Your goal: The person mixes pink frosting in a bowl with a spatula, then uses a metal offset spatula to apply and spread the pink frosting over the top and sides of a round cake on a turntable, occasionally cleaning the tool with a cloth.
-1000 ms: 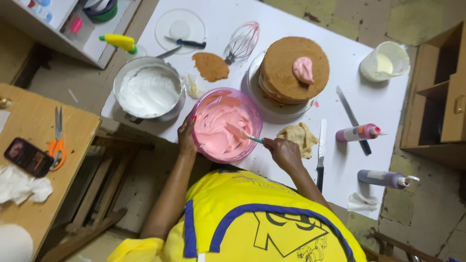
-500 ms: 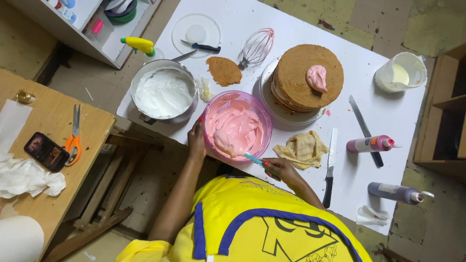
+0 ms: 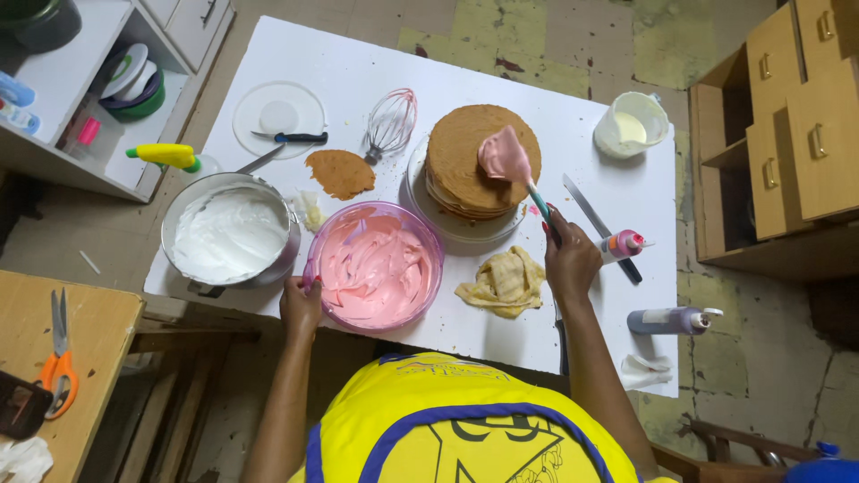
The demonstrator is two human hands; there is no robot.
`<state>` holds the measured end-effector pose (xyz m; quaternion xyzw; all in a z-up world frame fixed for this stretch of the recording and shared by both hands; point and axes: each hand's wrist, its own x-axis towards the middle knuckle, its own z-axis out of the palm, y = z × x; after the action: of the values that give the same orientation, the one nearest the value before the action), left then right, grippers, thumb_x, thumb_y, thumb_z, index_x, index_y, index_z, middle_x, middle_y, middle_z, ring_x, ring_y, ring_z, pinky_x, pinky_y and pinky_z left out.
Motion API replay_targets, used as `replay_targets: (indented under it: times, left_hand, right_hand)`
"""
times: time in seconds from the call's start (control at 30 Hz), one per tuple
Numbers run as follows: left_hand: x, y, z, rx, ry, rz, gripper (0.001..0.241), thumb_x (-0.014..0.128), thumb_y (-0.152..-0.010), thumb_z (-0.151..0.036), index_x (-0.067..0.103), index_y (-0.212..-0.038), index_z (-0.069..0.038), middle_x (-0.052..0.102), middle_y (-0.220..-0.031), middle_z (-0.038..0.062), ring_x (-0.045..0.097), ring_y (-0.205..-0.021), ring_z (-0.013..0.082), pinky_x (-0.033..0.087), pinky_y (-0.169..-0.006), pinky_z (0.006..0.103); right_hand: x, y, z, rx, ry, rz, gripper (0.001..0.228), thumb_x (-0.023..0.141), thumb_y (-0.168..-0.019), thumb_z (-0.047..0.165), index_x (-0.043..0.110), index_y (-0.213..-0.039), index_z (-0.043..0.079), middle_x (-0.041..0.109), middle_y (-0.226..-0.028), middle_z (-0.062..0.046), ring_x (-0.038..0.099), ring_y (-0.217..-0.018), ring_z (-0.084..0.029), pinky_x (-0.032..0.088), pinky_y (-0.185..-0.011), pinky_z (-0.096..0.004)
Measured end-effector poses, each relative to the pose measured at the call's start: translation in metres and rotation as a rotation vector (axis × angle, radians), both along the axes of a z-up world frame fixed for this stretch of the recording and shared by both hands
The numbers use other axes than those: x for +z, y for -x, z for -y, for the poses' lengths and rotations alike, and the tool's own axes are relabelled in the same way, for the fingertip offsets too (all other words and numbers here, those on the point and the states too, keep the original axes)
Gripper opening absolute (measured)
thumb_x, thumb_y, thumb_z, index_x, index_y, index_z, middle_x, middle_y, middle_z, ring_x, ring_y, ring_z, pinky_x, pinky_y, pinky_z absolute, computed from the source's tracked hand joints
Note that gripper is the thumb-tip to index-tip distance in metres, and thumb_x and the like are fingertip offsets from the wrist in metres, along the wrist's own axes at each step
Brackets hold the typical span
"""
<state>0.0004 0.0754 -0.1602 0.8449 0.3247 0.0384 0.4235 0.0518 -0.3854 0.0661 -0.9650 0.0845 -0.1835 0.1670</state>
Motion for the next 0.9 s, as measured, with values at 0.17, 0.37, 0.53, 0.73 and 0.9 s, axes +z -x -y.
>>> replay_targets:
  times: [0.17, 0.37, 0.53, 0.73, 0.9]
  left_hand:
    - [-0.022, 0.006, -0.007, -0.014, -0.047, 0.086, 0.04, 0.069, -0.093, -0.032, 0.064, -0.128, -0.015, 0.073, -0.116, 0.016, 0.069, -0.11, 0.0368, 0.055, -0.093, 0.0468]
    - [0.07, 0.03, 0.031, -0.161, -0.249, 0.269, 0.055, 0.071, -0.091, -0.026, 0.059, -0.14, -0.004, 0.067, -0.126, 0.025, 0.064, -0.118, 0.042, 0.051, -0.103, 0.0508]
    - [0.158, 0.025, 0.08, -0.353, -0.118, 0.556, 0.037, 0.068, -0.095, -0.01, 0.064, -0.132, -0.007, 0.068, -0.128, 0.013, 0.064, -0.12, 0.0348, 0.049, -0.105, 0.046]
    - [0.182, -0.004, 0.128, -0.681, 0.511, 0.338, 0.03, 0.056, -0.098, -0.002, 0.07, -0.123, -0.011, 0.073, -0.123, 0.012, 0.064, -0.127, 0.0307, 0.049, -0.109, 0.0451]
    - [0.192, -0.024, 0.175, -0.995, 0.673, 0.144, 0.028, 0.062, -0.095, -0.004, 0.074, -0.118, -0.014, 0.075, -0.12, 0.009, 0.069, -0.12, 0.0285, 0.052, -0.106, 0.0429]
  right_hand:
    - [-0.039, 0.006, -0.001, 0.169, -1.048, 0.029, 0.034, 0.059, -0.102, 0.002, 0.063, -0.136, -0.002, 0.062, -0.075, -0.012, 0.053, -0.061, -0.017, 0.043, -0.048, -0.027]
    - [-0.062, 0.053, -0.079, 0.267, -1.386, -0.689, 0.039, 0.066, -0.098, 0.007, 0.064, -0.137, 0.003, 0.069, -0.079, -0.015, 0.054, -0.053, -0.012, 0.044, -0.04, -0.02]
    - [-0.087, 0.069, -0.119, 0.634, -1.398, -0.82, 0.064, 0.051, -0.103, -0.002, 0.029, -0.162, 0.01, 0.068, -0.123, -0.025, 0.076, -0.093, -0.029, 0.063, -0.078, -0.036]
    - [-0.126, 0.059, -0.023, 0.198, -0.519, -0.605, 0.038, 0.063, -0.1, 0.031, 0.064, -0.138, 0.03, 0.079, -0.104, -0.001, 0.074, -0.104, -0.025, 0.054, -0.096, -0.043]
    - [-0.224, 0.106, 0.084, -0.377, 0.053, -0.756, 0.058, 0.051, -0.096, 0.004, 0.043, -0.154, 0.005, 0.058, -0.122, -0.015, 0.056, -0.114, -0.035, 0.052, -0.089, -0.054]
